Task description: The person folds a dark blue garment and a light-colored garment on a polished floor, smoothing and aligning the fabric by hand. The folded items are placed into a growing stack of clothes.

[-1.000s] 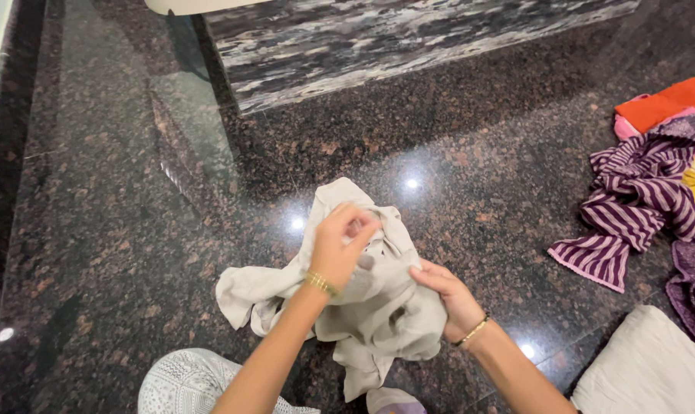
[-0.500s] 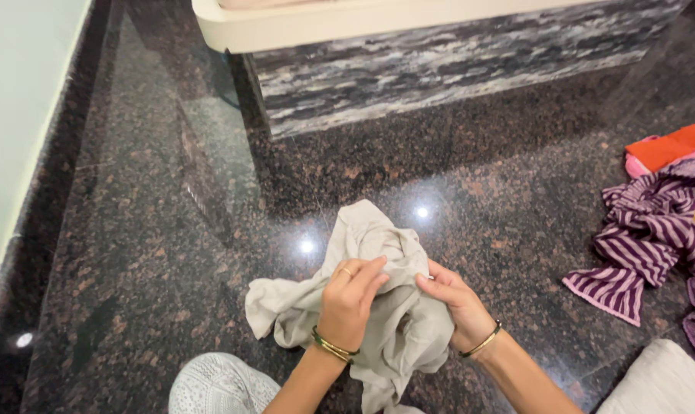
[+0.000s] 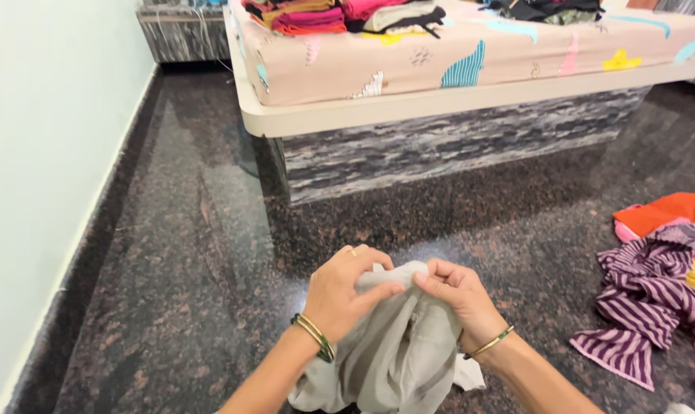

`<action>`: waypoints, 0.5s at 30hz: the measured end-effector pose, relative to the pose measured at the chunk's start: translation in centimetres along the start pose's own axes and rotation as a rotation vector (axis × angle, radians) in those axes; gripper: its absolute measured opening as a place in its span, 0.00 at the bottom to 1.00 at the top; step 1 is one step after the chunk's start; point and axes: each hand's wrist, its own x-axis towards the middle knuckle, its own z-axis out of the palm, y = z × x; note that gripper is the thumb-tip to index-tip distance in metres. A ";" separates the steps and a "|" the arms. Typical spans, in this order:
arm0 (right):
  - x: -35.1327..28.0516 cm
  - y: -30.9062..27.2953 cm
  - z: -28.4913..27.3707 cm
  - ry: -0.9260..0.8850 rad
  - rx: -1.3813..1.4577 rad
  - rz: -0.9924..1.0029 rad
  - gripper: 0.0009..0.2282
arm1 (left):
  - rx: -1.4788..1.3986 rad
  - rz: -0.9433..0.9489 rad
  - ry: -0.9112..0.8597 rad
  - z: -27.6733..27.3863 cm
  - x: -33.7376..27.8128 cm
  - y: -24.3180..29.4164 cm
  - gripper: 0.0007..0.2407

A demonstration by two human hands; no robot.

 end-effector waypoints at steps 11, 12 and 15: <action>5.5 -11.6 -4.0 0.054 -1.193 -0.346 0.24 | 0.135 -0.003 0.106 -12.6 9.9 -6.3 0.13; 6.5 -13.6 -5.6 0.035 -1.208 -0.310 0.24 | 0.138 0.014 0.119 -14.3 10.8 -7.1 0.13; 10.3 -21.1 -7.8 0.027 -1.404 -0.328 0.21 | 0.236 0.130 0.210 -18.4 15.9 -6.3 0.16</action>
